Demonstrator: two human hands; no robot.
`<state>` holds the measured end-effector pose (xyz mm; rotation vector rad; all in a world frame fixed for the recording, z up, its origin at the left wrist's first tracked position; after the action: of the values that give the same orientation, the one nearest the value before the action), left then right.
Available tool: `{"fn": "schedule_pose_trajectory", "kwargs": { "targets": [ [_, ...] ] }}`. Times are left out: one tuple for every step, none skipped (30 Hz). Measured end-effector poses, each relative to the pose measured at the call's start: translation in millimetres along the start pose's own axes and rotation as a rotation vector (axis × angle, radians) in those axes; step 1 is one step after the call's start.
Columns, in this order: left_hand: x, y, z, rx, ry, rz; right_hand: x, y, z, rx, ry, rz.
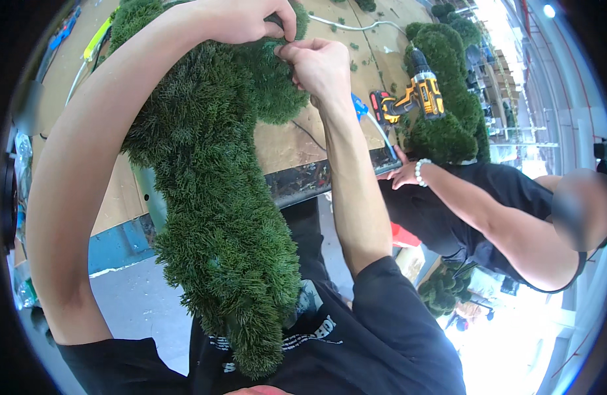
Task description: Assembling an artificial green poodle-shaped sculpture using a drill, glue gun, and foam pieces.
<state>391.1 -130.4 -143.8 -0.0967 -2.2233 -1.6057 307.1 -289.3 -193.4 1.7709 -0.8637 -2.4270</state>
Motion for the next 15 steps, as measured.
{"fn": "schedule_pose_trajectory", "kwargs": {
  "targets": [
    [-4.9, -3.2, -0.8, 0.022, 0.011, -0.026, -0.4, -0.1, 2.7, 0.012, -0.009, 0.053],
    [-0.9, -2.3, -4.6, 0.043, 0.004, -0.054, 1.5, 4.4, -1.9, 0.029, -0.024, 0.025],
    [2.4, 1.6, 0.2, 0.088, -0.085, -0.056, 2.4, 7.6, -10.4, 0.009, -0.013, 0.055],
    [7.3, 3.7, 2.6, 0.048, -0.095, -0.057, 4.8, 5.9, -12.2, -0.024, -0.005, 0.081],
    [8.8, 3.8, 0.1, 0.036, -0.017, -0.044, -4.8, 8.3, -2.8, -0.010, -0.052, 0.196],
    [8.8, 4.6, -3.2, 0.022, 0.061, -0.036, -3.7, 8.6, -3.9, -0.002, -0.073, 0.161],
    [9.6, 7.7, -7.4, -0.044, 0.103, -0.023, -3.1, 9.5, -7.8, -0.014, -0.075, 0.226],
    [8.0, 6.0, -8.6, -0.083, 0.092, -0.035, -7.7, 8.9, -8.5, -0.030, -0.076, 0.289],
    [6.3, 4.1, -7.7, -0.031, 0.042, -0.066, -14.3, 9.7, -11.0, -0.068, -0.131, 0.156],
    [4.0, 3.6, -4.9, 0.021, -0.005, -0.101, -11.1, 6.5, -13.2, -0.072, -0.138, 0.113],
    [1.7, 0.8, -8.8, 0.036, -0.003, -0.108, -8.7, 6.9, -16.8, -0.090, -0.089, 0.054],
    [0.2, -2.4, -10.1, 0.003, -0.017, -0.127, -6.1, 7.9, -19.2, -0.108, -0.038, -0.006],
    [0.8, -4.0, -7.1, 0.026, 0.011, -0.130, -9.7, 7.9, -13.2, -0.095, -0.038, 0.064],
    [2.8, -3.2, -10.4, 0.054, 0.023, -0.137, -6.1, 9.6, -16.6, -0.084, -0.038, 0.025],
    [3.0, -2.7, -16.7, 0.013, 0.043, -0.135, -2.8, 9.1, -21.6, -0.087, -0.059, -0.006]
  ]
}}
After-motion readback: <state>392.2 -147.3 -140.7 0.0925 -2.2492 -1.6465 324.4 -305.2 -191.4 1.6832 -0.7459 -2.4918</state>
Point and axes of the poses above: each hand's wrist, its own z-axis away from the middle knuckle, its own y-axis out of the back of the hand, x = y × z, the point moved 2 cm from there along -z, towards the middle knuckle, and after that the axes turned 10 degrees about -y, right-handed, at the moved point
